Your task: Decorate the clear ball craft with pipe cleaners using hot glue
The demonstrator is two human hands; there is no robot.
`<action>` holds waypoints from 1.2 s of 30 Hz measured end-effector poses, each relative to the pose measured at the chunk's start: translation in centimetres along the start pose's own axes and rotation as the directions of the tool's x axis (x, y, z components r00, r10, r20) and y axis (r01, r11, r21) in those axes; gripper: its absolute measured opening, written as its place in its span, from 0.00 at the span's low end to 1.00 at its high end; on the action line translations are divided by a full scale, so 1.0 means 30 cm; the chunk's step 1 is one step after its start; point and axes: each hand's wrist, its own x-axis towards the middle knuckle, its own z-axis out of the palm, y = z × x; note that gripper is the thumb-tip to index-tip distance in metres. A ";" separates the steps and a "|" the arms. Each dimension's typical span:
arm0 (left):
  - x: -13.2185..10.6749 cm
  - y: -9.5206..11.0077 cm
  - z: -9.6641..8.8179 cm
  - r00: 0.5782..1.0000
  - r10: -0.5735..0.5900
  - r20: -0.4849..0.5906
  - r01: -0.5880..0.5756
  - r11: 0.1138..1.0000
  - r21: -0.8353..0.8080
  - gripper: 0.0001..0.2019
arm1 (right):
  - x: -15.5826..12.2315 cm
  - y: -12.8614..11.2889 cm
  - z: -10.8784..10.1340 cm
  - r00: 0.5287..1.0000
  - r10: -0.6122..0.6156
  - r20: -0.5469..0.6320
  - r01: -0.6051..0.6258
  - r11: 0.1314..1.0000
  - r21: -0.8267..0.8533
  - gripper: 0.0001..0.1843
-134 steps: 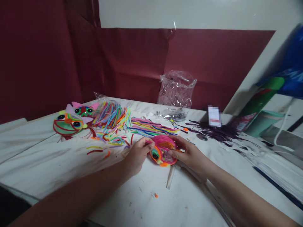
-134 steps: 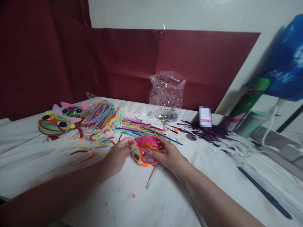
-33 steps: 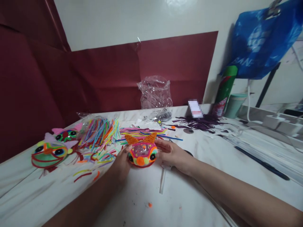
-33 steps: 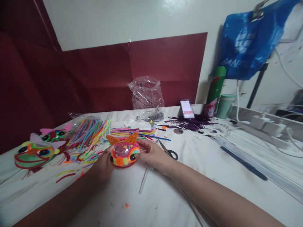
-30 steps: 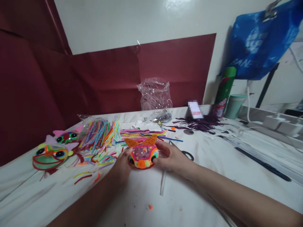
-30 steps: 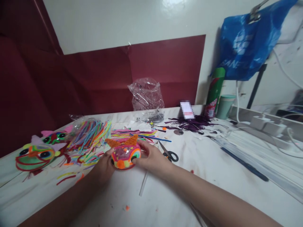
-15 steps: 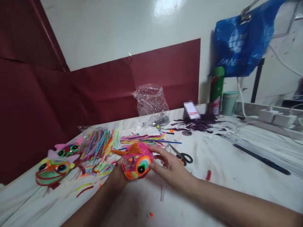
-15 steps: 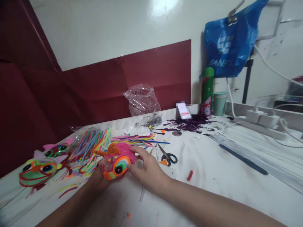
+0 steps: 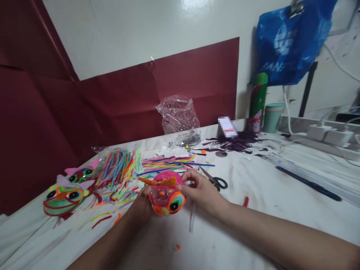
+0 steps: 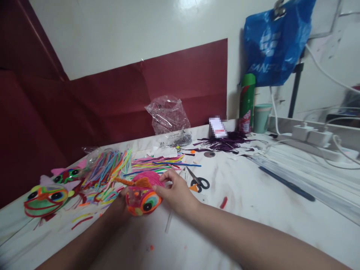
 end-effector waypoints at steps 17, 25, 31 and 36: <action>0.004 -0.030 0.046 0.980 -0.176 -0.092 0.134 0.929 -0.346 0.21 | 0.029 0.063 -0.004 0.974 -0.036 0.224 0.028 0.999 0.038 0.28; -0.009 -0.060 0.053 0.966 -0.163 -0.203 0.113 0.965 -0.237 0.27 | 0.035 0.099 -0.010 0.987 0.081 0.137 -0.071 0.995 -0.076 0.36; -0.001 -0.079 0.054 0.953 -0.167 -0.254 0.125 0.977 -0.173 0.24 | 0.028 0.072 -0.026 0.994 -0.108 0.010 0.103 0.913 -0.394 0.49; -0.001 -0.075 0.064 0.959 -0.209 -0.190 0.158 0.955 -0.252 0.24 | 0.038 0.045 -0.063 0.935 -0.352 0.054 0.304 0.711 -0.635 0.41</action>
